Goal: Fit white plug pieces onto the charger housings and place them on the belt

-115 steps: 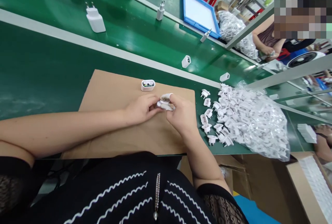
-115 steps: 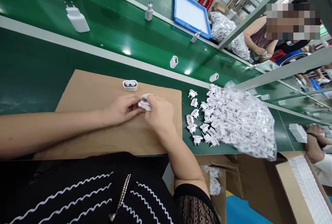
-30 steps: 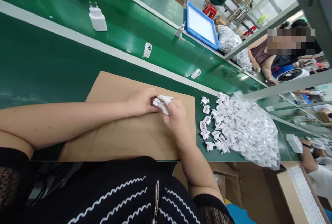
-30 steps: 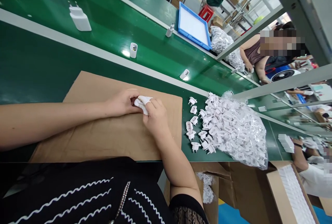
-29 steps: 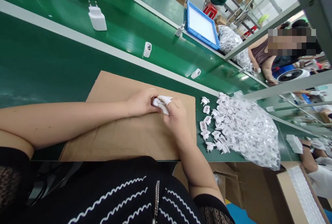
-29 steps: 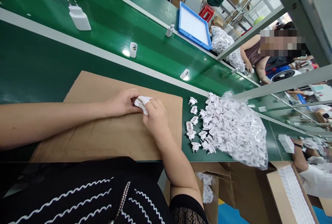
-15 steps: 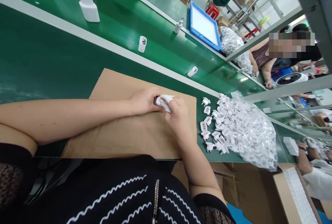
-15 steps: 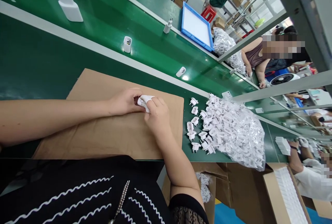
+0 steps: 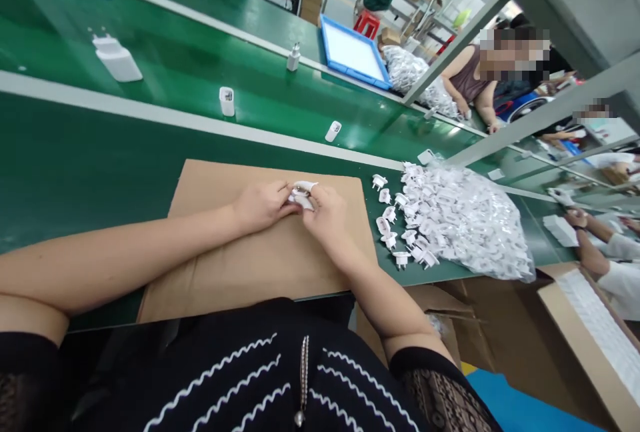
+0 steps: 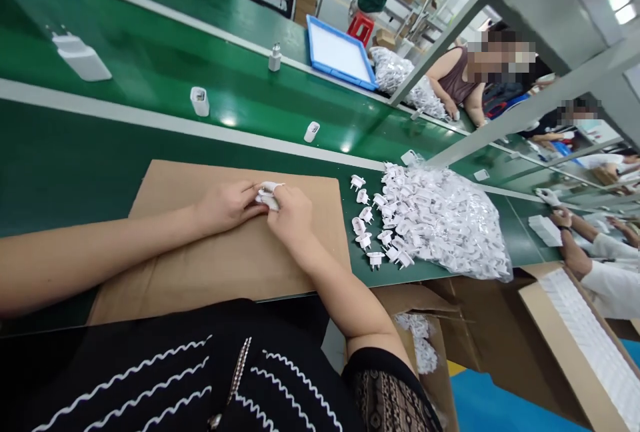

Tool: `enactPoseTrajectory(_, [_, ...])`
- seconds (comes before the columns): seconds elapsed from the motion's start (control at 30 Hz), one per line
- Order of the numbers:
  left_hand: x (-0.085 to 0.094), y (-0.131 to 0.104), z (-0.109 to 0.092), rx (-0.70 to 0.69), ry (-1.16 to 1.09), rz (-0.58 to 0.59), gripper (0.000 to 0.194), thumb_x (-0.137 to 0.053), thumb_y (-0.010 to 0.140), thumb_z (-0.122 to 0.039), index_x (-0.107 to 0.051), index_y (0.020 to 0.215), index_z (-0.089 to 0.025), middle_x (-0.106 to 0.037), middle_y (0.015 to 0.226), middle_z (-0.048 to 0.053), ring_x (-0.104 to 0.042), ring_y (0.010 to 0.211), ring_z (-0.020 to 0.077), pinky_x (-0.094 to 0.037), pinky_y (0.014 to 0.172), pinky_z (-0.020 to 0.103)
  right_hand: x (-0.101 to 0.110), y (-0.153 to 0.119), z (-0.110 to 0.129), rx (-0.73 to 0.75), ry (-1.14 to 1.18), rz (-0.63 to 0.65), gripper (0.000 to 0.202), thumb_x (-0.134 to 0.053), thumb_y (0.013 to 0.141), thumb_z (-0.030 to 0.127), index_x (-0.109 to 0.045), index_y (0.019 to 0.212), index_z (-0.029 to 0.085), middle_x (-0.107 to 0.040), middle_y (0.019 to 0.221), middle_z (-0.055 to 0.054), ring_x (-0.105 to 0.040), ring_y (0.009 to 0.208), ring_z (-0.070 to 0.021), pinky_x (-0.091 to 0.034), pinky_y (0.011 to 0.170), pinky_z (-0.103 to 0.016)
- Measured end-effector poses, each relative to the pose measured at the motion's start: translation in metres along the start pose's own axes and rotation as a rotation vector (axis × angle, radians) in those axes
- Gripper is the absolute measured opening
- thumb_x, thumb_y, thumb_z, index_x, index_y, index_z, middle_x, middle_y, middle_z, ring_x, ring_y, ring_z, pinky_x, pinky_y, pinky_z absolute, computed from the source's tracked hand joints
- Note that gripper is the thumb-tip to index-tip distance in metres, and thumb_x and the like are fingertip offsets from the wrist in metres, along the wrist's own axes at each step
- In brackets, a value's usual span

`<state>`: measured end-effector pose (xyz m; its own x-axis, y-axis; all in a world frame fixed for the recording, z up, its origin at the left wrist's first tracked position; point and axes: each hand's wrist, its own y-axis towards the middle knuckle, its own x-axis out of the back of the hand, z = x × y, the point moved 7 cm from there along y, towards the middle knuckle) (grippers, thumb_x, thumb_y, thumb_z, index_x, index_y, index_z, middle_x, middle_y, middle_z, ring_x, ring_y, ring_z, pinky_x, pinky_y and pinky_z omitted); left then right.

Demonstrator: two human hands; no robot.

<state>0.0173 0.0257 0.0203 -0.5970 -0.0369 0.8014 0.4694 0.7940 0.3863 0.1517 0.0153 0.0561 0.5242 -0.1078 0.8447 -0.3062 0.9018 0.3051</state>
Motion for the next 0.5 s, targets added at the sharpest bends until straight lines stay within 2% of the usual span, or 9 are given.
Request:
enactPoseTrajectory(0.07, [0.001, 0.006, 0.002, 0.048, -0.08, 0.04, 0.043, -0.056, 0.098, -0.057, -0.068, 0.088, -0.017, -0.068, 0.082, 0.008, -0.065, 0.074, 0.0223, -0.046, 0.064, 0.032, 0.006, -0.011, -0.011, -0.008, 0.091, -0.004, 0.038, -0.056, 0.096, 0.024, -0.064, 0.133, 0.023, -0.076, 0.112, -0.009, -0.07, 0.104, -0.0265, -0.055, 0.09, -0.037])
enactPoseTrajectory(0.1, [0.002, 0.01, 0.005, 0.09, -0.135, 0.06, 0.041, -0.06, 0.095, -0.057, -0.068, 0.085, -0.018, -0.069, 0.082, 0.007, -0.065, 0.073, 0.0218, -0.046, 0.064, 0.032, 0.012, -0.02, -0.018, 0.003, 0.115, -0.011, 0.049, -0.056, 0.098, 0.03, -0.054, 0.147, 0.023, -0.072, 0.127, -0.012, -0.068, 0.116, -0.0275, -0.054, 0.098, -0.04])
enactPoseTrajectory(0.17, [0.01, 0.023, 0.02, 0.208, -0.215, 0.059, 0.037, -0.067, 0.089, -0.058, -0.07, 0.086, -0.021, -0.072, 0.084, 0.005, -0.066, 0.075, 0.0221, -0.047, 0.065, 0.032, 0.031, -0.046, -0.04, 0.003, 0.003, -0.07, 0.067, -0.058, 0.1, 0.042, -0.037, 0.16, 0.023, -0.055, 0.153, -0.017, -0.052, 0.141, -0.0323, -0.044, 0.114, -0.049])
enactPoseTrajectory(0.2, [0.017, 0.031, 0.031, 0.278, -0.224, 0.031, 0.036, -0.071, 0.086, -0.057, -0.071, 0.089, -0.021, -0.073, 0.088, 0.005, -0.067, 0.078, 0.0232, -0.048, 0.067, 0.033, 0.044, -0.063, -0.056, -0.042, -0.108, -0.132, 0.069, -0.056, 0.1, 0.046, -0.036, 0.161, 0.021, -0.048, 0.159, -0.019, -0.042, 0.149, -0.0356, -0.037, 0.119, -0.055])
enactPoseTrajectory(0.27, [0.036, 0.05, 0.059, 0.412, -0.185, -0.049, 0.036, -0.073, 0.083, -0.055, -0.073, 0.096, -0.022, -0.075, 0.093, 0.006, -0.068, 0.084, 0.0261, -0.049, 0.071, 0.035, 0.066, -0.099, -0.094, -0.225, -0.354, -0.217, 0.068, -0.054, 0.1, 0.052, -0.042, 0.157, 0.016, -0.044, 0.16, -0.023, -0.027, 0.154, -0.0437, -0.027, 0.119, -0.067])
enactPoseTrajectory(0.33, [0.054, 0.073, 0.093, 0.515, -0.087, -0.111, 0.036, -0.072, 0.085, -0.052, -0.074, 0.102, -0.021, -0.074, 0.094, 0.008, -0.068, 0.088, 0.0286, -0.049, 0.076, 0.037, 0.079, -0.128, -0.126, -0.4, -0.531, -0.2, 0.068, -0.054, 0.098, 0.056, -0.05, 0.15, 0.013, -0.05, 0.152, -0.027, -0.023, 0.152, -0.0506, -0.024, 0.115, -0.074])
enactPoseTrajectory(0.37, [0.061, 0.085, 0.11, 0.549, -0.028, -0.124, 0.034, -0.07, 0.086, -0.049, -0.074, 0.104, -0.02, -0.074, 0.096, 0.008, -0.068, 0.091, 0.0297, -0.05, 0.078, 0.038, 0.081, -0.137, -0.137, -0.443, -0.578, -0.171, 0.067, -0.055, 0.097, 0.056, -0.053, 0.147, 0.012, -0.054, 0.147, -0.027, -0.025, 0.15, -0.0512, -0.025, 0.114, -0.074])
enactPoseTrajectory(0.43, [0.071, 0.109, 0.141, 0.614, 0.084, -0.168, 0.034, -0.069, 0.088, -0.046, -0.073, 0.107, -0.017, -0.073, 0.103, 0.009, -0.066, 0.104, 0.0316, -0.049, 0.087, 0.04, 0.08, -0.139, -0.151, -0.451, -0.616, -0.109, 0.063, -0.058, 0.094, 0.053, -0.058, 0.14, 0.01, -0.059, 0.137, -0.027, -0.034, 0.146, -0.0489, -0.029, 0.114, -0.068])
enactPoseTrajectory(0.5, [0.073, 0.128, 0.164, 0.683, 0.124, -0.179, 0.038, -0.066, 0.092, -0.042, -0.07, 0.114, -0.013, -0.072, 0.112, 0.011, -0.063, 0.113, 0.0314, -0.047, 0.093, 0.04, 0.078, -0.127, -0.158, -0.446, -0.628, -0.083, 0.06, -0.06, 0.092, 0.049, -0.06, 0.138, 0.011, -0.061, 0.134, -0.025, -0.039, 0.142, -0.0456, -0.033, 0.113, -0.062])
